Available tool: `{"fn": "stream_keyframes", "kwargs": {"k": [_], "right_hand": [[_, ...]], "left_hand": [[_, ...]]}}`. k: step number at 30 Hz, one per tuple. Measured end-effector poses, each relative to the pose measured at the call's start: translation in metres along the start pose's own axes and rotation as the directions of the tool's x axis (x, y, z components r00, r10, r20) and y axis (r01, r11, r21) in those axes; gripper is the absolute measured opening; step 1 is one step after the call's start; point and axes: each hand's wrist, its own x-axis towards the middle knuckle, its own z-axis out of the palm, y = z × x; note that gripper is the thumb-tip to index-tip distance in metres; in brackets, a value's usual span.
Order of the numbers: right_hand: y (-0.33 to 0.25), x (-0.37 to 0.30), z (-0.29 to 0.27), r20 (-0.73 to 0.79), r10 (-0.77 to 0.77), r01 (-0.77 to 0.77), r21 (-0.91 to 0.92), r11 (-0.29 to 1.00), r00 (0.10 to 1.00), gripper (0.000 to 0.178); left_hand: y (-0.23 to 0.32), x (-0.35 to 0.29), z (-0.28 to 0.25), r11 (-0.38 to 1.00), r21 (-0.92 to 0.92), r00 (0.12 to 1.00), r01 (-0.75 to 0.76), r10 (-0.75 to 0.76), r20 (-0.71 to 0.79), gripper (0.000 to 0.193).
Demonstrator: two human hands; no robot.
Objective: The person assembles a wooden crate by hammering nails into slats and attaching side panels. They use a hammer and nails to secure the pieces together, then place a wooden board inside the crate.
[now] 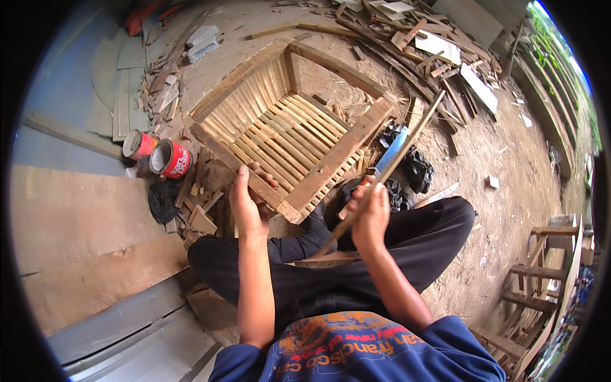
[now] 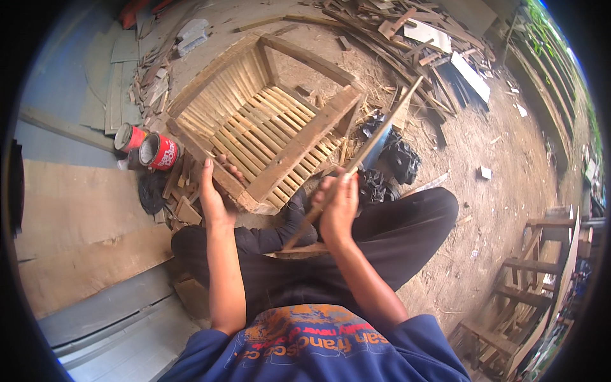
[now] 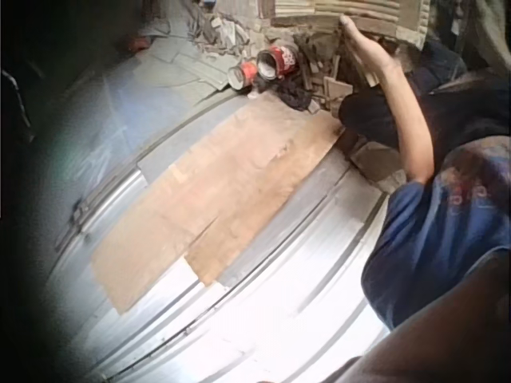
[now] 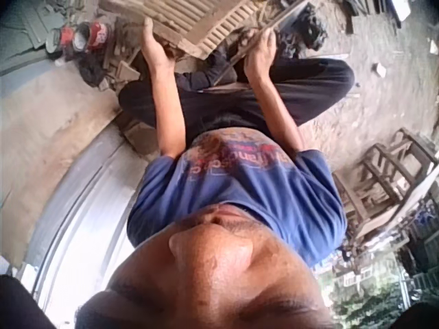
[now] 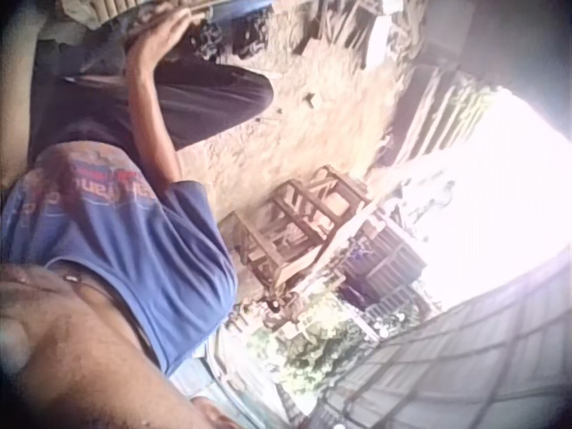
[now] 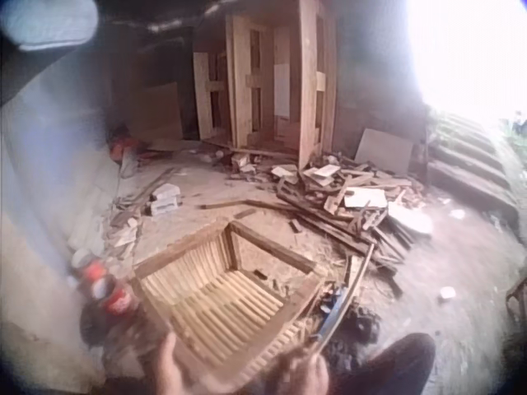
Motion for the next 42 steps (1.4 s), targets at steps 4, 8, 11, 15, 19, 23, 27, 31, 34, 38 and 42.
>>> {"fn": "stream_keyframes", "kwargs": {"k": [4,8,11,15,19,23,27,31,34,38,42], "right_hand": [[0.038,0.0,0.016,0.071,0.139,-0.132,-0.095,0.987,0.988,0.025],[0.058,-0.005,0.017,0.107,0.258,-0.235,-0.191,0.953,0.96,0.027],[0.063,-0.005,0.011,0.114,0.302,-0.275,-0.205,0.939,0.946,0.03],[0.059,-0.002,0.009,0.085,0.258,-0.232,-0.238,0.943,0.962,0.025],[0.044,-0.006,0.017,0.2,0.228,-0.192,-0.185,0.964,0.953,0.024],[0.034,-0.013,0.025,0.272,0.259,-0.232,-0.128,0.964,0.927,0.024],[0.035,-0.018,0.029,0.299,0.274,-0.249,-0.12,0.961,0.914,0.026],[0.04,-0.029,0.031,0.305,0.234,-0.199,-0.141,0.97,0.923,0.027],[0.04,-0.032,0.033,0.339,0.149,-0.119,-0.108,0.987,0.929,0.027],[0.034,-0.035,0.035,0.32,0.073,0.019,-0.276,0.961,0.945,0.032],[0.029,-0.042,0.043,0.325,0.047,0.054,-0.296,0.954,0.944,0.028]], "left_hand": [[-0.001,0.001,-0.001,0.999,0.039,1.0,0.003,-0.002,-0.027,0.041],[0.001,0.001,-0.006,0.993,0.117,1.0,-0.03,0.03,-0.002,0.041],[0.007,0.002,-0.011,0.991,0.132,1.0,-0.016,0.013,0.022,0.04],[0.013,0.002,-0.012,0.924,0.325,0.966,-0.202,0.242,-0.087,0.049],[0.034,-0.004,0.004,0.622,0.588,0.778,-0.518,0.628,0.02,0.042],[0.056,-0.007,0.037,0.595,0.564,0.819,-0.572,0.451,0.354,0.027],[0.051,0.003,0.079,0.554,0.571,0.725,-0.606,0.089,0.683,0.03],[0.015,0.026,0.114,0.268,0.795,0.733,-0.544,-0.308,0.606,0.058],[0.0,0.035,0.123,0.106,0.752,0.666,-0.651,-0.395,0.632,0.069],[-0.006,0.035,0.127,0.331,0.793,0.645,-0.512,-0.462,0.609,0.054],[0.002,0.037,0.13,0.48,0.875,0.594,-0.054,-0.689,0.415,0.049]]}}
